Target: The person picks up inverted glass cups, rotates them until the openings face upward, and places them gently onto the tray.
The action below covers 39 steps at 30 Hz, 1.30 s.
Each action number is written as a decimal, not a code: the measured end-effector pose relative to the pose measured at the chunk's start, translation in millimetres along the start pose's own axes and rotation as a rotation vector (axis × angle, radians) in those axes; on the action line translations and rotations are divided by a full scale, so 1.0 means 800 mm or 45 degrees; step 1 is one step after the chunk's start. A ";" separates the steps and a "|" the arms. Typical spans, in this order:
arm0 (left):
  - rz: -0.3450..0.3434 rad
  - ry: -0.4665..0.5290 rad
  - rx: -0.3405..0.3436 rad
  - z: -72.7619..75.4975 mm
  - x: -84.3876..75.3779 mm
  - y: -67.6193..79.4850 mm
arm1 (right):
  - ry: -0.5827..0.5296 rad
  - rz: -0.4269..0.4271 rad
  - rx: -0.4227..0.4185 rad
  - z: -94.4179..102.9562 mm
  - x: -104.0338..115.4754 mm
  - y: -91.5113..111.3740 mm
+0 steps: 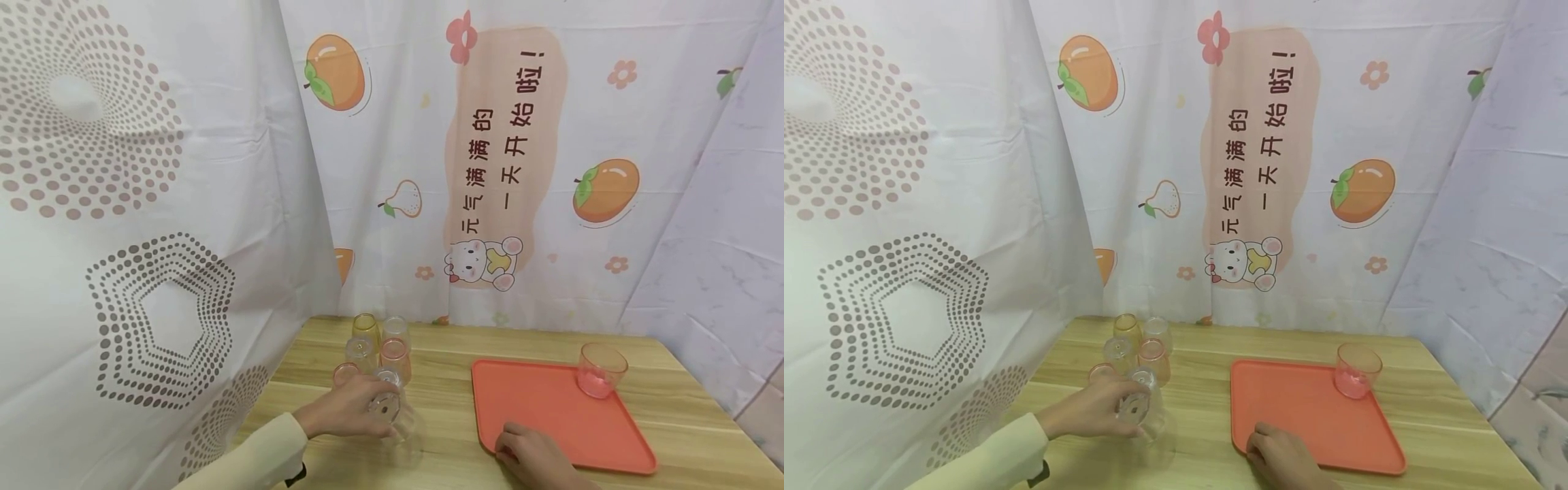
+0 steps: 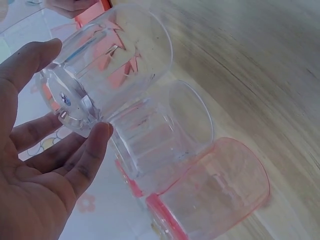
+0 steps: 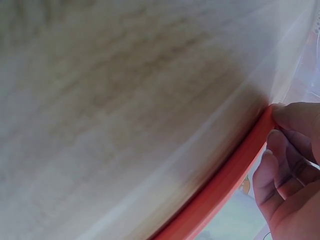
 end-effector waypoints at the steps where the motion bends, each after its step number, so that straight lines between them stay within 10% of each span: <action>1: 0.007 0.004 -0.006 -0.001 0.000 0.000 | -0.002 0.000 0.006 0.000 0.000 0.000; 39: -0.009 0.188 -0.110 -0.033 -0.019 -0.024 | -0.020 0.030 0.000 0.005 0.001 0.000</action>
Point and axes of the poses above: each hand's wrist, its own y-axis away from the middle knuckle, its own z-axis out of the back of the hand, x = y × z, the point moved 2 cm from there along -y, towards the middle knuckle, and after that the axes turned 12 degrees about z, right-handed, at the moved point
